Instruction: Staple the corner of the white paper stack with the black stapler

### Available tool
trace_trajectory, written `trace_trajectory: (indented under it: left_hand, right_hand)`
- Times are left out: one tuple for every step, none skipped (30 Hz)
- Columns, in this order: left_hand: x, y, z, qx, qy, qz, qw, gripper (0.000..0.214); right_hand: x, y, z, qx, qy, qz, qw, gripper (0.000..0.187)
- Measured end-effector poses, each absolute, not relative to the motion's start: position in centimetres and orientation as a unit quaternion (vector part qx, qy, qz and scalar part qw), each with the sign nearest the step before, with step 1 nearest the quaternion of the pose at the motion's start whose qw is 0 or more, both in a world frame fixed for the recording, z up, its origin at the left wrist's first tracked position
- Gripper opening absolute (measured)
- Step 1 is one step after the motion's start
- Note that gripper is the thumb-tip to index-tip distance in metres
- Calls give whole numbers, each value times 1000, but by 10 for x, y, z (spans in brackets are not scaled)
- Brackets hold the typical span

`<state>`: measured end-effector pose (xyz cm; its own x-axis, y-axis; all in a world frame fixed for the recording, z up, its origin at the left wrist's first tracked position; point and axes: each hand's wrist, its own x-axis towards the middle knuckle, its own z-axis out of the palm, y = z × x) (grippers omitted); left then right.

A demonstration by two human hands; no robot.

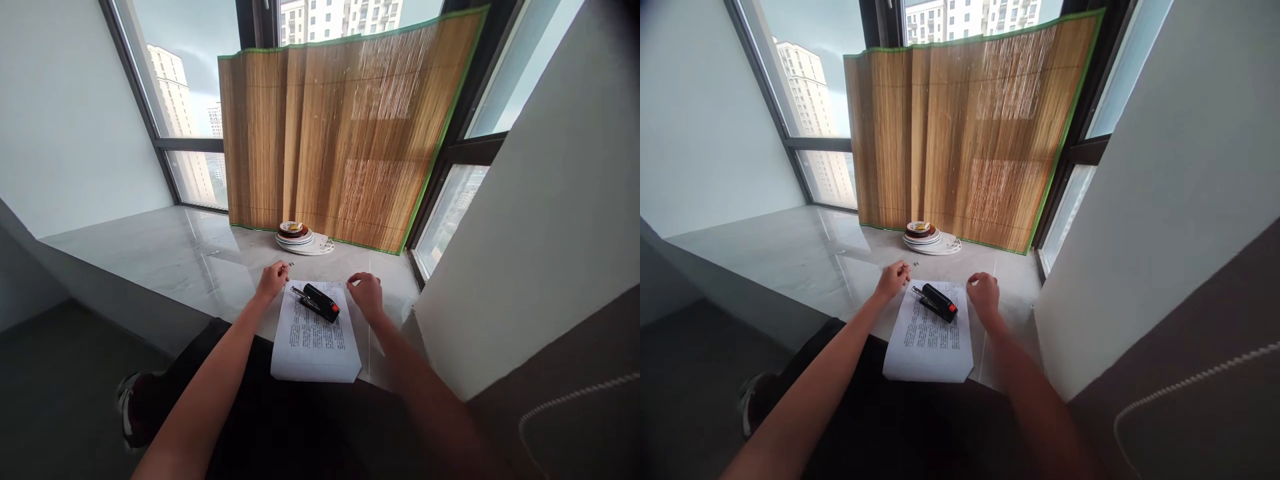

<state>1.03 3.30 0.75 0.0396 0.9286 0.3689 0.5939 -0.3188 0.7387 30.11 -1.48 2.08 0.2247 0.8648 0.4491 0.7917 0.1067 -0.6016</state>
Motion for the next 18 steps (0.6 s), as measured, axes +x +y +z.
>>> trace_trajectory:
  left_hand:
    - [7,43,4,705,580,382,143,21]
    - [5,54,0,715,598,348,107,18]
    - [2,64,-3,722,601,329,92,18]
    - [0,74,-6,731,599,317,80,22]
    - [-1,85,-8,743,592,306,68,28]
    - [-2,95,-10,756,580,296,62,32]
    - [-3,104,-12,770,567,286,60,36]
    - [-4,112,-14,788,549,271,61,39]
    - [-4,119,-16,806,531,252,67,41]
    - [-5,124,-17,821,515,234,72,42]
    - [-6,126,-19,834,502,216,75,43]
    - [-7,127,-20,841,495,203,77,43]
    - [-10,125,-20,844,493,197,76,41]
    - [-13,122,-19,844,494,195,74,39]
    - [-17,116,-18,844,496,194,71,36]
    - [-23,110,-16,844,496,192,67,33]
    - [-28,103,-13,844,498,190,62,30]
    - [-34,95,-10,844,499,189,58,28]
  right_hand:
    - [309,-5,20,-695,-608,38,382,19]
    - [315,4,17,-709,-602,33,365,20]
    - [321,13,13,-713,-603,31,356,22]
    - [326,22,8,-710,-607,33,354,22]
    - [330,30,2,-705,-612,39,355,23]
    - [334,36,-4,-701,-615,47,358,23]
    - [337,43,-11,-699,-615,54,361,23]
    - [340,48,-17,-698,-614,57,364,24]
    - [342,52,-22,-698,-613,57,365,24]
    - [343,55,-26,-698,-613,57,365,25]
    - [344,57,-29,-697,-615,56,363,25]
    - [345,59,-30,-695,-617,55,366,26]
    - [344,59,-30,-689,-618,52,375,26]
    - [342,59,-29,-681,-616,46,392,26]
    - [339,57,-27,-669,-613,39,417,26]
    - [335,55,-25,-654,-611,31,446,26]
    - [329,53,-22,-634,-611,26,474,26]
    - [322,49,-18,-612,-614,24,498,26]
